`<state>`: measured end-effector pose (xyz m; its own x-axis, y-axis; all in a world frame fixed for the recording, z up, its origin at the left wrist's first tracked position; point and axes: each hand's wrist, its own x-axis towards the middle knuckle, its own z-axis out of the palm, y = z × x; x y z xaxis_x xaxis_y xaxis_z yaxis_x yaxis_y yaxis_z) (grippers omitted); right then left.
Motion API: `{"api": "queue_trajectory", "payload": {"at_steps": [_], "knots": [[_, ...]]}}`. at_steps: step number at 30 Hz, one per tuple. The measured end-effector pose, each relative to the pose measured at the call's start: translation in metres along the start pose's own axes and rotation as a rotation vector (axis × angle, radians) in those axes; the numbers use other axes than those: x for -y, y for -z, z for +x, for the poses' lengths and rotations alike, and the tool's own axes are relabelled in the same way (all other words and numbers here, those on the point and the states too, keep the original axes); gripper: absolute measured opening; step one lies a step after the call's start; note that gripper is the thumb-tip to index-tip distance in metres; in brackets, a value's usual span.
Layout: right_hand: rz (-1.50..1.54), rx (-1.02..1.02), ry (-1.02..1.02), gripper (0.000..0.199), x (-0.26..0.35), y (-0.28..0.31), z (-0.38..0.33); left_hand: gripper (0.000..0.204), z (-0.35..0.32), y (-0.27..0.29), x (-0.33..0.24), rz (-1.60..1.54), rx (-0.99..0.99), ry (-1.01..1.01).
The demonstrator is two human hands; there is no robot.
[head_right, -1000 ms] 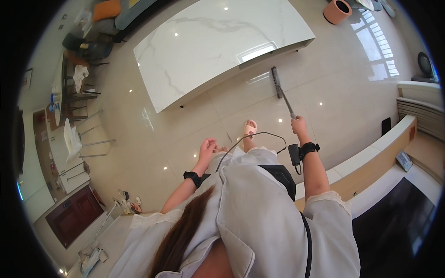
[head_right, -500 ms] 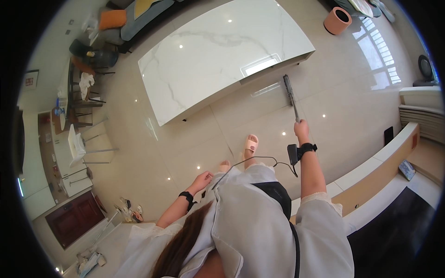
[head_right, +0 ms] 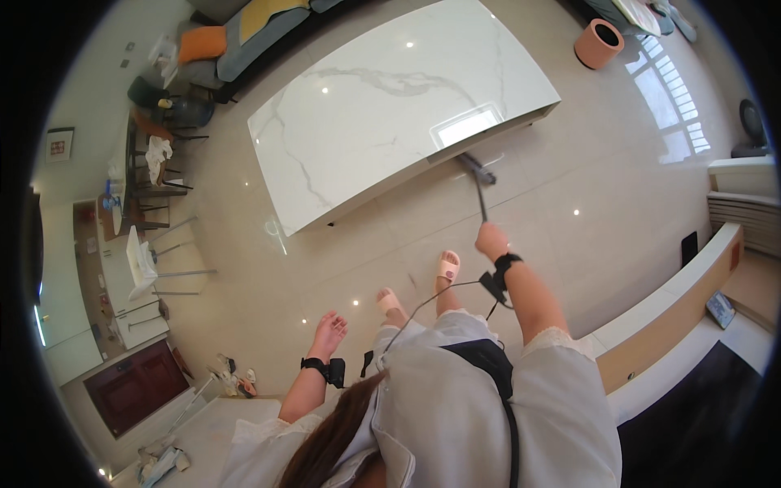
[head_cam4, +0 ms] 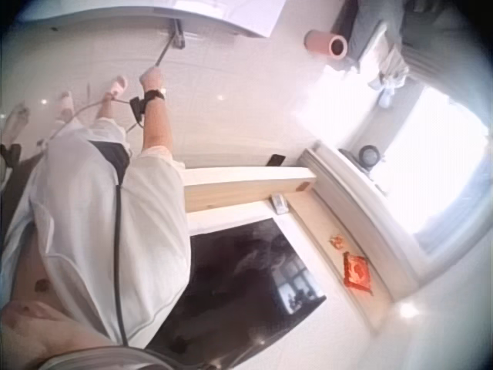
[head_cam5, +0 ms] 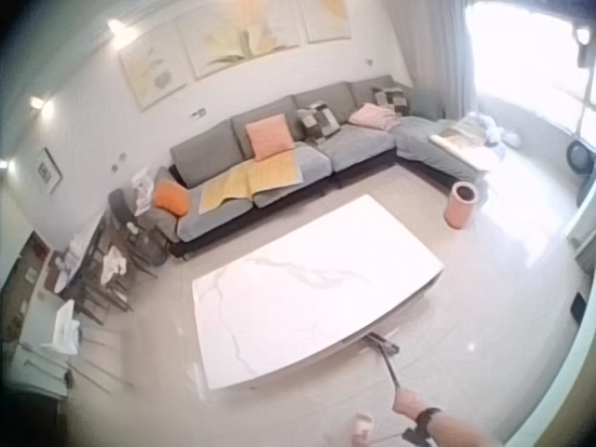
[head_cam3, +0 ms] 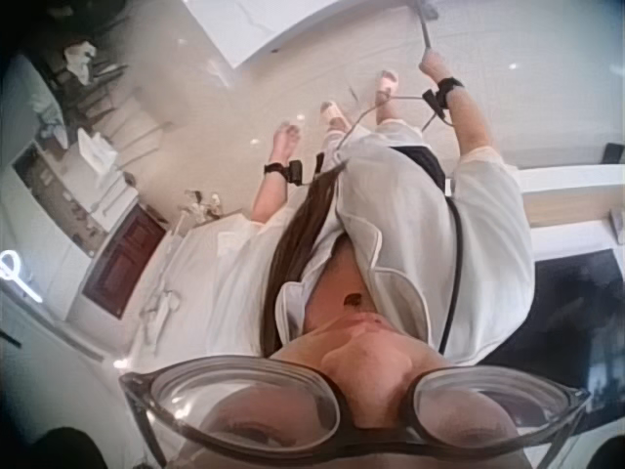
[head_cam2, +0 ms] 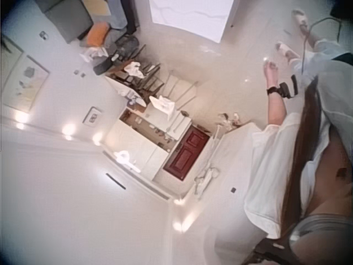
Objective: The person is using a long-handled squeegee or broom to sweep or push debris across a tiled living room floor.
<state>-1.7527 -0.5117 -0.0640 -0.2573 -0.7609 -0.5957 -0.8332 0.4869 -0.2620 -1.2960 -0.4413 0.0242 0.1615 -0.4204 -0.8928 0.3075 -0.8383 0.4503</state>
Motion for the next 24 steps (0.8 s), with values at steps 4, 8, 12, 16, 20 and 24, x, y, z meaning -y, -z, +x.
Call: {"api": "queue_trajectory", "payload": {"at_steps": [4, 8, 12, 16, 20, 24], "knots": [[-0.06, 0.213, 0.111, 0.024, 0.021, 0.003, -0.058, 0.023, 0.002, -0.005, 0.01, 0.086, 0.064, 0.069], [-0.079, 0.256, 0.174, 0.026, 0.023, 0.003, -0.093, 0.021, 0.016, -0.017, -0.001, 0.29, 0.159, 0.021], [-0.056, 0.293, 0.217, 0.029, 0.03, -0.007, -0.096, 0.022, 0.031, -0.035, -0.028, 0.327, 0.203, -0.045], [0.136, 0.15, 0.169, 0.029, 0.017, -0.008, -0.105, 0.022, 0.065, -0.067, -0.073, 0.448, 0.302, -0.09], [0.321, 0.019, 0.03, 0.023, 0.02, 0.005, -0.135, 0.02, 0.115, -0.109, -0.137, 0.686, 0.36, -0.144], [0.357, -0.058, -0.027, 0.032, 0.032, 0.002, -0.162, 0.023, 0.194, -0.155, -0.185, 0.962, 0.385, -0.372]]}}
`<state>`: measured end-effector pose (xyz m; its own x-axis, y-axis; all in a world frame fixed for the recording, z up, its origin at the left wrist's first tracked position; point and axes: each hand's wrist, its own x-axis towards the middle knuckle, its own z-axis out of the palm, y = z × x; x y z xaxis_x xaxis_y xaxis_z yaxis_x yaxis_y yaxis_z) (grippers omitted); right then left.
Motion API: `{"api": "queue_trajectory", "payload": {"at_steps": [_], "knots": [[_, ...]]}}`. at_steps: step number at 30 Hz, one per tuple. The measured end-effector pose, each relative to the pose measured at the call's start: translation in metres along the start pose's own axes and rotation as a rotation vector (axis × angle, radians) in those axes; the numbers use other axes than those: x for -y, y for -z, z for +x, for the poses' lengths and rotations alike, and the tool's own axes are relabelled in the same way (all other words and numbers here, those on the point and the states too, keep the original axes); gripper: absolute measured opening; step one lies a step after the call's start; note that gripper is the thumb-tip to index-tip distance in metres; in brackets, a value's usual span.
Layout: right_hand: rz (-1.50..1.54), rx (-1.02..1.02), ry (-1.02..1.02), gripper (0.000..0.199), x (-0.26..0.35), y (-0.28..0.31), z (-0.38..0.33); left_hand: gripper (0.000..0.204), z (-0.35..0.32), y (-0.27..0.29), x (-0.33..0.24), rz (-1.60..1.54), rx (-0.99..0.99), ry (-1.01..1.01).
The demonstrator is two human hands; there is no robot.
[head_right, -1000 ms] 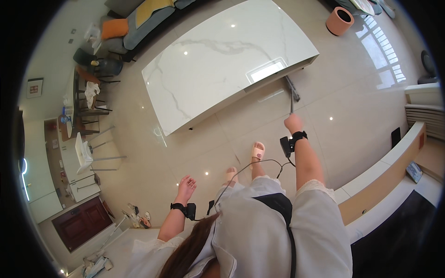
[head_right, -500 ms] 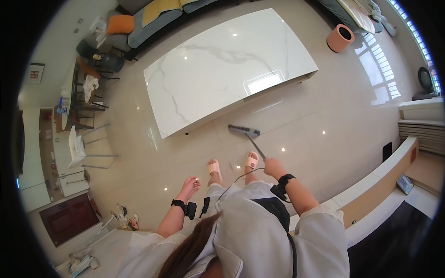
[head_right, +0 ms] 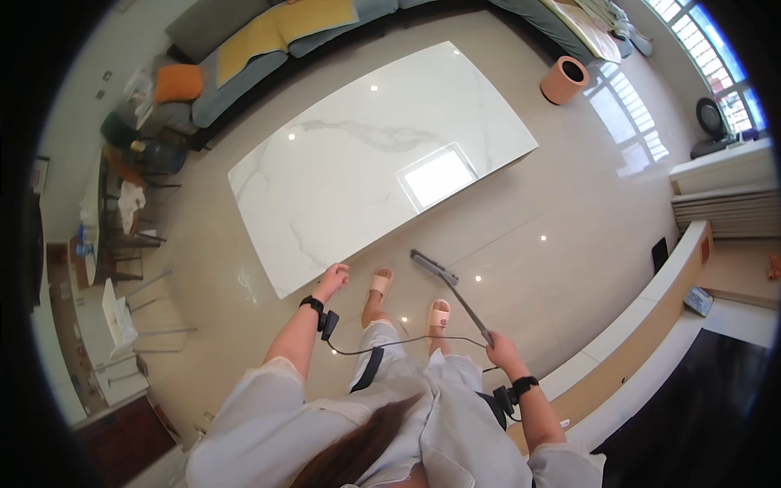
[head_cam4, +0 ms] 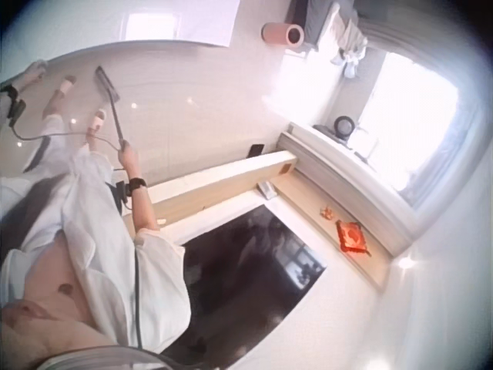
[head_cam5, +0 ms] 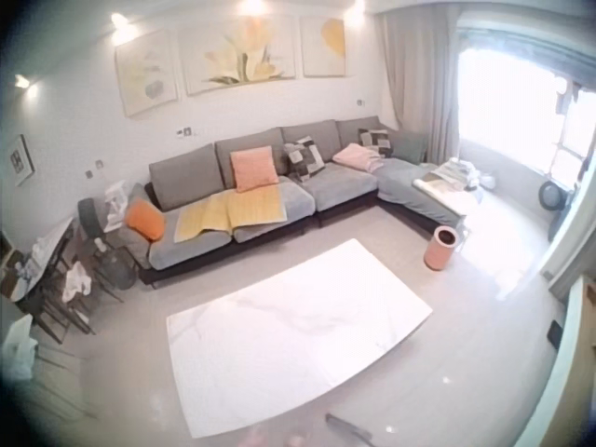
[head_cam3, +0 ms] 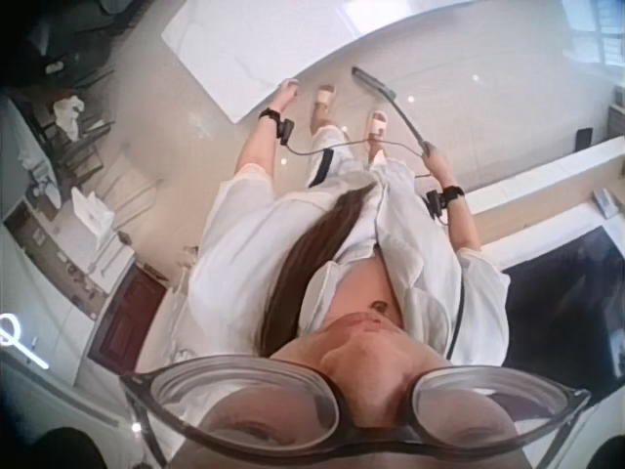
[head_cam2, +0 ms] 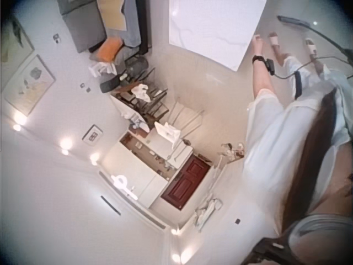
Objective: The person is using a long-handled squeegee or broom to sweep or push debris across a tiled living room floor.
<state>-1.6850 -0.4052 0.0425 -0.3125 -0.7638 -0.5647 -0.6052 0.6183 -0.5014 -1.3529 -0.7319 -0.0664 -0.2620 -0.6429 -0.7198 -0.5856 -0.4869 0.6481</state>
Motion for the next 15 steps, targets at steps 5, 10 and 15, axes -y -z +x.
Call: {"api": "queue_trajectory", "payload": {"at_steps": [5, 10, 15], "knots": [[0.052, -0.05, -0.216, 0.035, 0.037, -0.006, -0.02, 0.027, 0.102, -0.002, -0.043, 0.445, 0.034, -0.321], [0.265, -0.142, -0.501, 0.043, 0.073, -0.044, -0.048, 0.04, 0.191, -0.033, -0.055, 0.561, 0.21, -0.446], [0.402, -0.188, -0.678, 0.041, 0.1, -0.09, -0.068, 0.048, 0.24, -0.048, -0.071, 0.728, 0.17, -0.497]]}}
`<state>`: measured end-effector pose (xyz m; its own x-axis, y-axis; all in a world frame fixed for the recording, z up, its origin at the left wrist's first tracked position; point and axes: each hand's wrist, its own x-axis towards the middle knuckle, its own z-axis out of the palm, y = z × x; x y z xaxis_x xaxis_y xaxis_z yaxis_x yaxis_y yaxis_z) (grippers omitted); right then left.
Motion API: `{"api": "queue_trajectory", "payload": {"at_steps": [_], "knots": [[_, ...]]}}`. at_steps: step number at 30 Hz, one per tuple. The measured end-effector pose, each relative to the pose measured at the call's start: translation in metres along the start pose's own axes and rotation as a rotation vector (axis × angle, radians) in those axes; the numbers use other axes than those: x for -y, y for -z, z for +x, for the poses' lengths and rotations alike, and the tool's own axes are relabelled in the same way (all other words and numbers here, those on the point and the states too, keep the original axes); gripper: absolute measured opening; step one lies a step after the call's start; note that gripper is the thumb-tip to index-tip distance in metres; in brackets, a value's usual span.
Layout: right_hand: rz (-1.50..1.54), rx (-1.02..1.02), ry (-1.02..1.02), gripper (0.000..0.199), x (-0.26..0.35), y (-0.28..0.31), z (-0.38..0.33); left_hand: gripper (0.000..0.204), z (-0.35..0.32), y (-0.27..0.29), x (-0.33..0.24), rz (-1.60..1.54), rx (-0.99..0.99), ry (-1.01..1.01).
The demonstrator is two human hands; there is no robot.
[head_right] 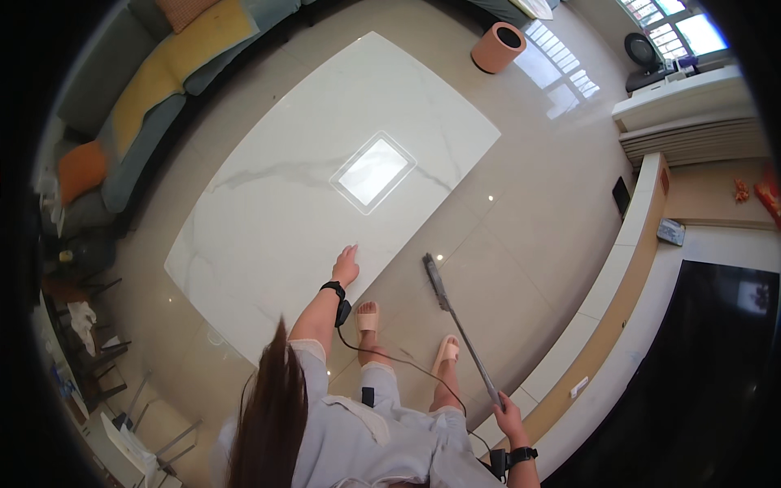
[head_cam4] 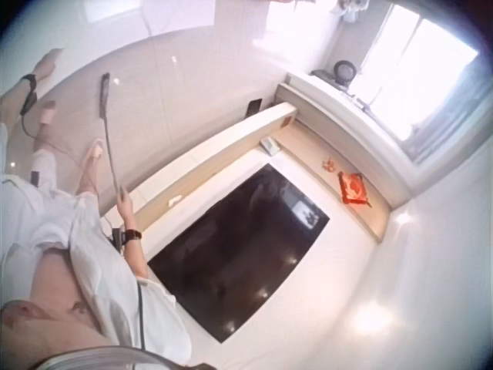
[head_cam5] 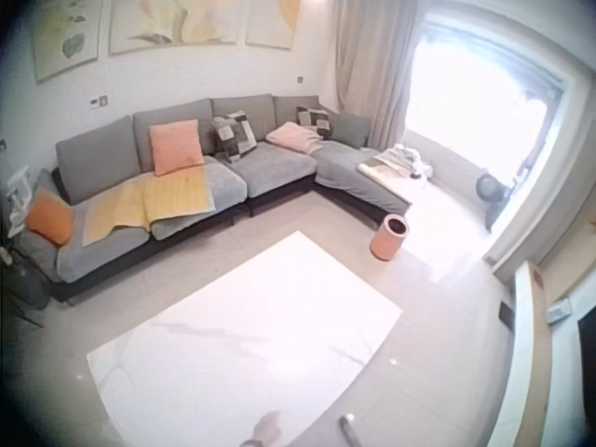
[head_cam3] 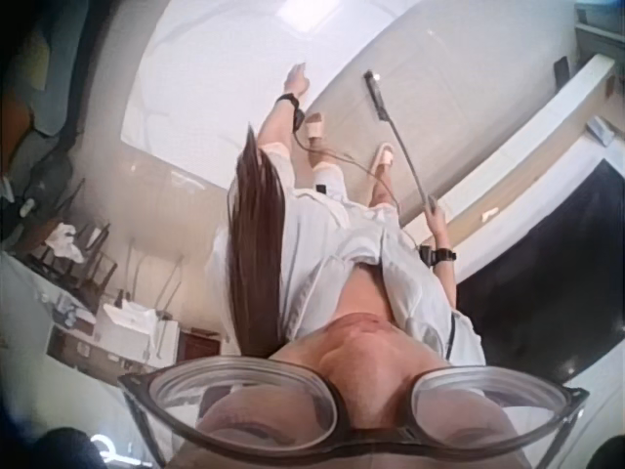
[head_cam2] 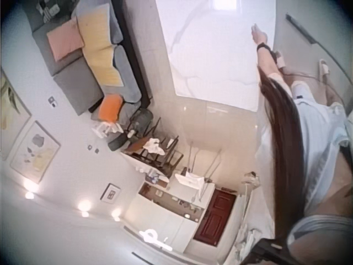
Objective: The person is using a long-handled squeegee or broom to sweep or push debris across a tiled living room floor.
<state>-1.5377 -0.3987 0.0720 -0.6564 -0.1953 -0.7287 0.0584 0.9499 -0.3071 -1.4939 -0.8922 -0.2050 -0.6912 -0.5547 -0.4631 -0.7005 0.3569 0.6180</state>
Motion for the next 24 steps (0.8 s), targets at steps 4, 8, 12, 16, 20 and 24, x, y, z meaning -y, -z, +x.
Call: {"api": "queue_trajectory", "payload": {"at_steps": [4, 8, 12, 16, 20, 24], "knots": [[0.135, 0.015, -0.189, 0.041, 0.009, -0.011, -0.01, 0.05, 0.016, -0.018, 0.01, 0.261, -0.063, -0.034], [0.164, 0.021, -0.211, 0.04, 0.013, -0.017, -0.019, 0.052, -0.018, -0.056, -0.001, 0.411, -0.158, -0.037], [0.159, 0.056, -0.183, 0.038, 0.009, -0.012, -0.021, 0.061, -0.086, -0.137, 0.037, 0.301, 0.333, 0.115], [0.125, 0.065, -0.224, 0.037, 0.008, -0.012, -0.026, 0.049, -0.142, -0.163, 0.041, -0.22, 0.4, 0.349], [-0.103, -0.012, -0.056, 0.037, 0.015, -0.004, -0.017, 0.036, -0.143, -0.118, 0.036, -0.832, 0.215, 0.466], [-0.16, -0.051, 0.112, 0.036, 0.025, 0.031, 0.019, 0.028, -0.133, -0.036, 0.067, -1.122, 0.071, 0.601]]}}
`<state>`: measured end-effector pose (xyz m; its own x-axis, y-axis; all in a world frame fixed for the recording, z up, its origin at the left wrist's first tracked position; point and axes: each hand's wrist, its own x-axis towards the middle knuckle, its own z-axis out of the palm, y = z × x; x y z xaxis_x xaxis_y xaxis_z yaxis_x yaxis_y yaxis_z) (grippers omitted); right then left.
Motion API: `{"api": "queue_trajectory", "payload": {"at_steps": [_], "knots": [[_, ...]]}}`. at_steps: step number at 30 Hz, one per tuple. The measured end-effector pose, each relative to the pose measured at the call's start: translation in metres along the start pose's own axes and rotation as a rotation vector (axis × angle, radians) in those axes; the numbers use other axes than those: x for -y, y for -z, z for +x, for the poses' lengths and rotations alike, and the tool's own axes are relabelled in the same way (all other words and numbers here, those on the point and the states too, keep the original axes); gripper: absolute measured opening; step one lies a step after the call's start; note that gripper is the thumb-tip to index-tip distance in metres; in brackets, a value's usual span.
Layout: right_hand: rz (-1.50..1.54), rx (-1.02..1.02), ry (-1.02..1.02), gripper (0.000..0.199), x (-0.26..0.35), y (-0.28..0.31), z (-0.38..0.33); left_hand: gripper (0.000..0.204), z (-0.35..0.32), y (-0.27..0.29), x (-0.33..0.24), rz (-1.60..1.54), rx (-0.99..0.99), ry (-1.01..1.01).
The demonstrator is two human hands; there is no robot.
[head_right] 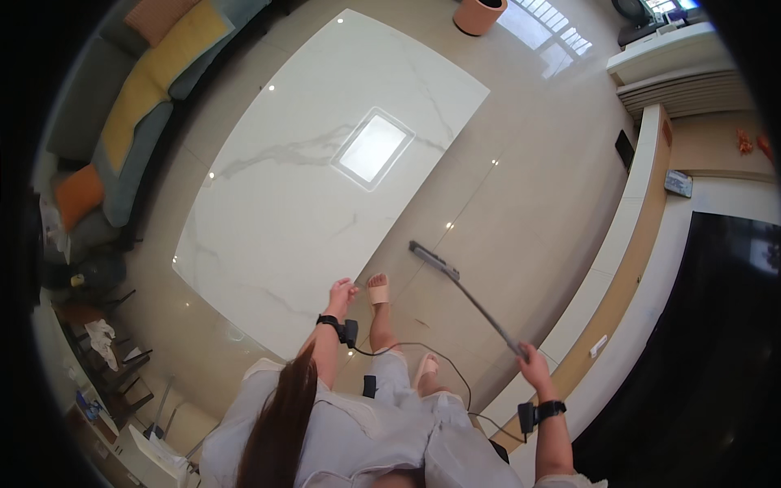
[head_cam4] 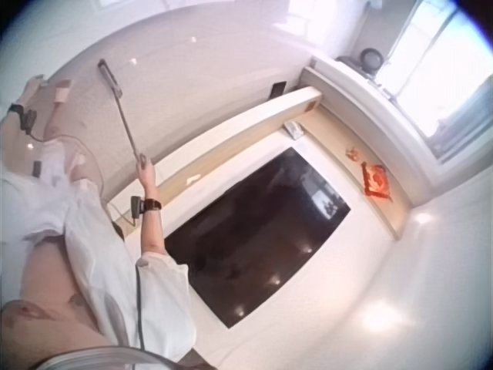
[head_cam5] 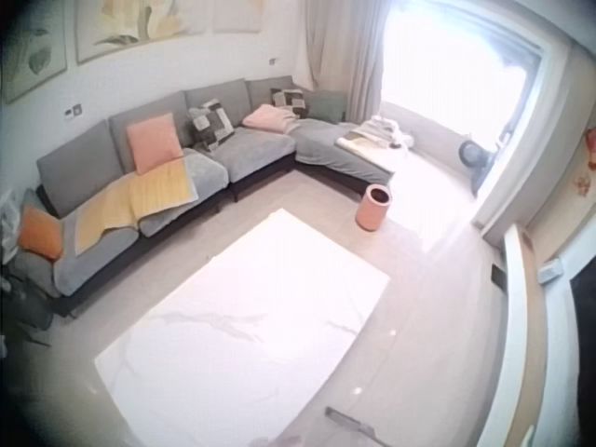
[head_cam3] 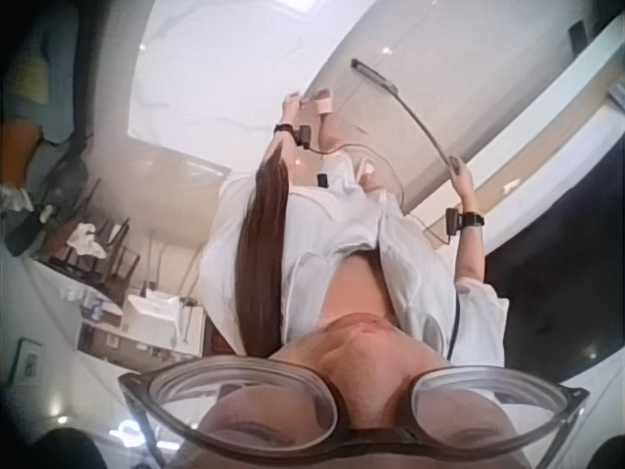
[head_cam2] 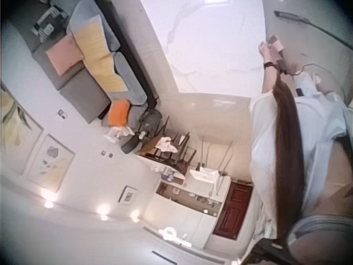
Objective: The person is using a long-handled squeegee or broom to sweep or push debris across a tiled living room floor.
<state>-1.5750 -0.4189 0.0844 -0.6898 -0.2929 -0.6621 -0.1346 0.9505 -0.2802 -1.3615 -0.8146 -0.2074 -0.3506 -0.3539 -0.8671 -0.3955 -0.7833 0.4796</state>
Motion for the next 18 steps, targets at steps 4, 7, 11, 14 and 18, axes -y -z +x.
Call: {"api": "queue_trajectory", "payload": {"at_steps": [4, 7, 11, 14, 18], "knots": [[-0.031, -0.037, 0.048, 0.04, 0.025, 0.032, 0.054, 0.028, -0.028, 0.04, -0.069, -0.463, -0.203, -0.067], [0.026, -0.1, 0.112, 0.044, 0.054, 0.033, 0.104, 0.028, -0.057, 0.056, -0.105, -0.625, -0.275, -0.153], [0.021, -0.15, 0.131, 0.043, 0.074, -0.006, 0.168, 0.028, -0.112, 0.036, -0.154, -0.54, -0.161, -0.199], [0.007, -0.154, 0.134, 0.04, 0.092, -0.046, 0.197, 0.026, -0.147, 0.015, -0.184, -0.435, -0.029, -0.238], [0.037, -0.172, 0.156, 0.032, 0.109, -0.078, 0.195, 0.022, -0.187, -0.005, -0.217, -0.578, 0.095, -0.312]]}}
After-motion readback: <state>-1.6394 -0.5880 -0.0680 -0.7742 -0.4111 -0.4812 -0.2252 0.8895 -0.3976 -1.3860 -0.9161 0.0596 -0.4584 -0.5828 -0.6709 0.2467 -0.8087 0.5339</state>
